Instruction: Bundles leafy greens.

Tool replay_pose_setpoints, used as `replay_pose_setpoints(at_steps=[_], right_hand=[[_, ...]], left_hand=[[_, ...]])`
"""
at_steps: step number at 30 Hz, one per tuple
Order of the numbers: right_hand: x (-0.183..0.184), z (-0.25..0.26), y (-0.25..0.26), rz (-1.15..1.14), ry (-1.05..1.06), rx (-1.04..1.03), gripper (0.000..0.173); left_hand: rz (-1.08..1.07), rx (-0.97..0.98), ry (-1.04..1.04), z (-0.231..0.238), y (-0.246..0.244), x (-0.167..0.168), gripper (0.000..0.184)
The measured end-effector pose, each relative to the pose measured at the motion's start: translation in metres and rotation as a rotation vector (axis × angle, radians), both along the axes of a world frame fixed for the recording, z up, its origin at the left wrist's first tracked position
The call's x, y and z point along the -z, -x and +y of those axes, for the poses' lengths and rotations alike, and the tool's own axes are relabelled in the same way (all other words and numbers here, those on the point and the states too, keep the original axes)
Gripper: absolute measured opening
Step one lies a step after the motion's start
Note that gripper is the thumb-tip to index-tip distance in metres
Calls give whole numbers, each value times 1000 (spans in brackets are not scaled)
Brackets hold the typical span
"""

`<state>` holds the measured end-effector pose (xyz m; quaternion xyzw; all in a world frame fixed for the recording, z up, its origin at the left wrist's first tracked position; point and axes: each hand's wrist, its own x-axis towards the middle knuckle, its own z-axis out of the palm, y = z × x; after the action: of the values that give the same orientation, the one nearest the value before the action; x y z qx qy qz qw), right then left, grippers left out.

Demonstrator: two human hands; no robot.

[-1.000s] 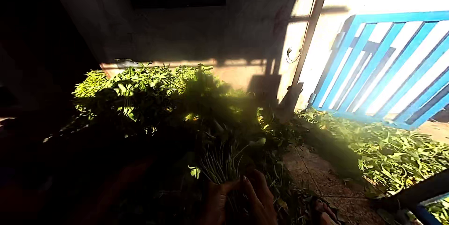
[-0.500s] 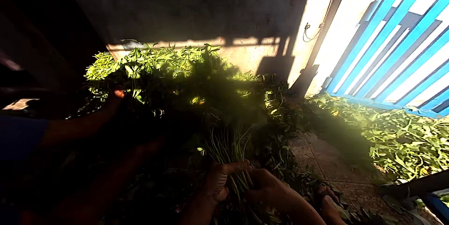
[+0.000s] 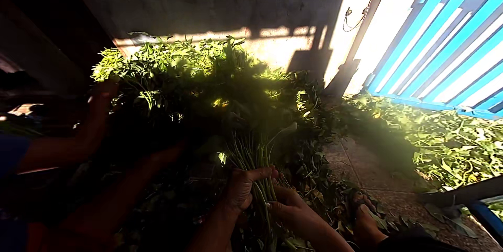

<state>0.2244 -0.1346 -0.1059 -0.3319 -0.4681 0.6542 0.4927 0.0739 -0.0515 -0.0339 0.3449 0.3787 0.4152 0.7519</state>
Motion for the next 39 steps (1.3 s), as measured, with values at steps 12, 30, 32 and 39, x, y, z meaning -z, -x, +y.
replay_pose_setpoints(at_steps=[12, 30, 32, 39], right_hand=[[-4, 9, 24, -207, -106, 311, 33], [201, 46, -67, -1327, 523, 4, 47], [206, 42, -54, -1414, 526, 21, 53], [201, 34, -55, -1500, 506, 63, 52]], left_hand=[[20, -44, -111, -1, -5, 3, 43], [-5, -699, -140, 36, 53, -47, 20], [-19, -636, -107, 36, 51, -44, 19], [39, -550, -52, 32, 38, -42, 17]])
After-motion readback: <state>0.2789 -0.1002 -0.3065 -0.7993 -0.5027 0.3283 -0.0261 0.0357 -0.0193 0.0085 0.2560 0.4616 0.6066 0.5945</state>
